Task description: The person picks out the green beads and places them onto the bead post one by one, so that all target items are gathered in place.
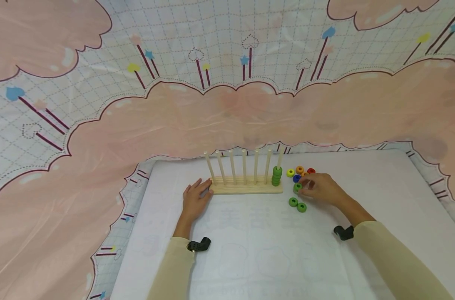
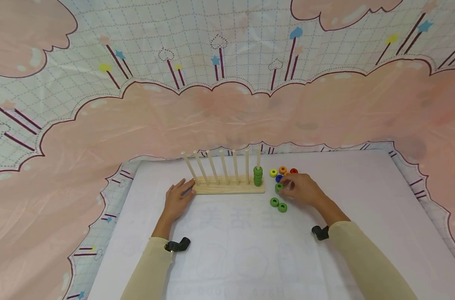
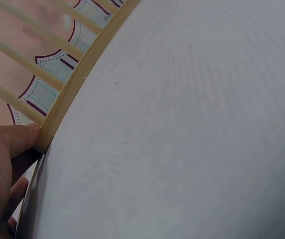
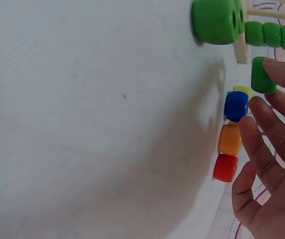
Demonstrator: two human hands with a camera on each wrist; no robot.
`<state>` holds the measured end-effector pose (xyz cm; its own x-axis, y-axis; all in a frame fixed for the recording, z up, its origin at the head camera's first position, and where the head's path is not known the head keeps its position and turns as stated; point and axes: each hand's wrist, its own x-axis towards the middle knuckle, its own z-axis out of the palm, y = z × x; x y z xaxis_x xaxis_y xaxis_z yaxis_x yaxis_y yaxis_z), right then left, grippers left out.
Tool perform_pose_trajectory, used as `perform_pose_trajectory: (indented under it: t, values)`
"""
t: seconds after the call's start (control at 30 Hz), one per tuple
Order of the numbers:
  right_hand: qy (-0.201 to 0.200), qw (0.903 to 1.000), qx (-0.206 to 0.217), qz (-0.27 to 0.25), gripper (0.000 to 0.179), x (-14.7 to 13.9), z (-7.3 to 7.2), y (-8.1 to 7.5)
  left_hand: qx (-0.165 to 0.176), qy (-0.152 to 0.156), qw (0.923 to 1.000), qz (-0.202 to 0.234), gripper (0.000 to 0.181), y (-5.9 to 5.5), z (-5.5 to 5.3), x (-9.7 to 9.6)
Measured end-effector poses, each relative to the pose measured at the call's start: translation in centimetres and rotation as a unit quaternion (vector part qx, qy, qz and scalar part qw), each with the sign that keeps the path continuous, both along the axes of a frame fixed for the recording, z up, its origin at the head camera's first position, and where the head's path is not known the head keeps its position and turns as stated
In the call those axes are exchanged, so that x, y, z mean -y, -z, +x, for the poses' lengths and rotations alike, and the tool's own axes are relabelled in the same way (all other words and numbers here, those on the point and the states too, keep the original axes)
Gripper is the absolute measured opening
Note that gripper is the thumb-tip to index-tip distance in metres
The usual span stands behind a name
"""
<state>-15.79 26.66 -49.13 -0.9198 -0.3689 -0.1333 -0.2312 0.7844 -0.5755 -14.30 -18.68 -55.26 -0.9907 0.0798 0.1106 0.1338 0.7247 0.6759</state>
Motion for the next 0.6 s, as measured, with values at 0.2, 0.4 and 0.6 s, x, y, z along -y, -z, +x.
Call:
perform_pose_trajectory:
  t: [0.2,0.4,0.6]
  values:
    - [0.0,0.9999,-0.007,-0.008,0.032,0.2,-0.1,-0.6,-0.003,0.002,1.0,0.004,0.043,-0.1,0.0,0.0]
    - [-0.012,0.9994,-0.03,-0.016,0.032,0.4,-0.2,-1.4,0.004,0.001,1.0,0.002,0.044,-0.1,0.1,0.0]
    - [-0.011,0.9985,-0.044,-0.03,0.03,0.9,-0.3,-2.3,0.006,0.002,1.0,0.003,0.044,-0.2,0.2,0.0]
